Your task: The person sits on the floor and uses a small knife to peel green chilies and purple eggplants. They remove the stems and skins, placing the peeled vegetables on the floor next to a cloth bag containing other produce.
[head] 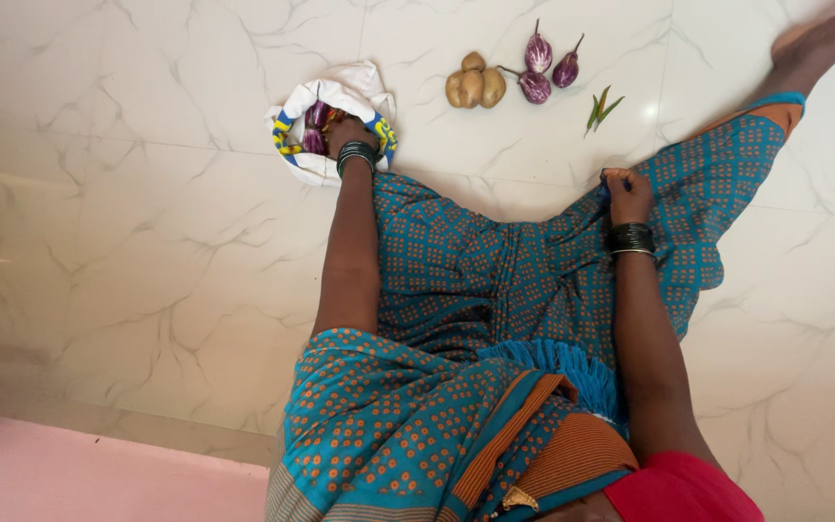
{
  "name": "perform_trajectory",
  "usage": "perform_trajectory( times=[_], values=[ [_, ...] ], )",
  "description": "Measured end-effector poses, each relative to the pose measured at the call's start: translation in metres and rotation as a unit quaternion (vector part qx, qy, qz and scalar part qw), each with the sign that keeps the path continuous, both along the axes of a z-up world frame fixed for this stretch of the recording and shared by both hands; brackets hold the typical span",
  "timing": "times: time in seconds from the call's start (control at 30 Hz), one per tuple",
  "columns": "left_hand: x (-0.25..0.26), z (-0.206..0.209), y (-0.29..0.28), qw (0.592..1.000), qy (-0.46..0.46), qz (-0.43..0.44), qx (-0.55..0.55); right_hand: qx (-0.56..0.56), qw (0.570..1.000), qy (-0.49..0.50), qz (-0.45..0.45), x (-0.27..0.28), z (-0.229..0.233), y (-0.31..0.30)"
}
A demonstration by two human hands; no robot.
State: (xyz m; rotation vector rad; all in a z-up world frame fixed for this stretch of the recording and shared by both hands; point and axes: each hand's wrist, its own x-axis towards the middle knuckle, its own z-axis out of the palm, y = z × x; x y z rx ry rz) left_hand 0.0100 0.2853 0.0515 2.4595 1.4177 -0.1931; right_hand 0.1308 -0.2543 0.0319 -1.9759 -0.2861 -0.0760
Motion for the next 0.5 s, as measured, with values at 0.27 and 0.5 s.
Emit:
perform_trajectory(
  times=[0.27, 0.5],
  values=[
    [-0.009, 0.011, -0.007, 0.973, -0.157, 0.099, 0.136, -0.046, 0.998, -0.03, -0.008, -0.005, 0.013, 0.004],
    [-0.021, 0.025, -0.024, 0.858, -0.423, 0.077, 0.28, -0.053, 0.995, -0.085, -0.01, -0.008, 0.016, 0.006]
  ],
)
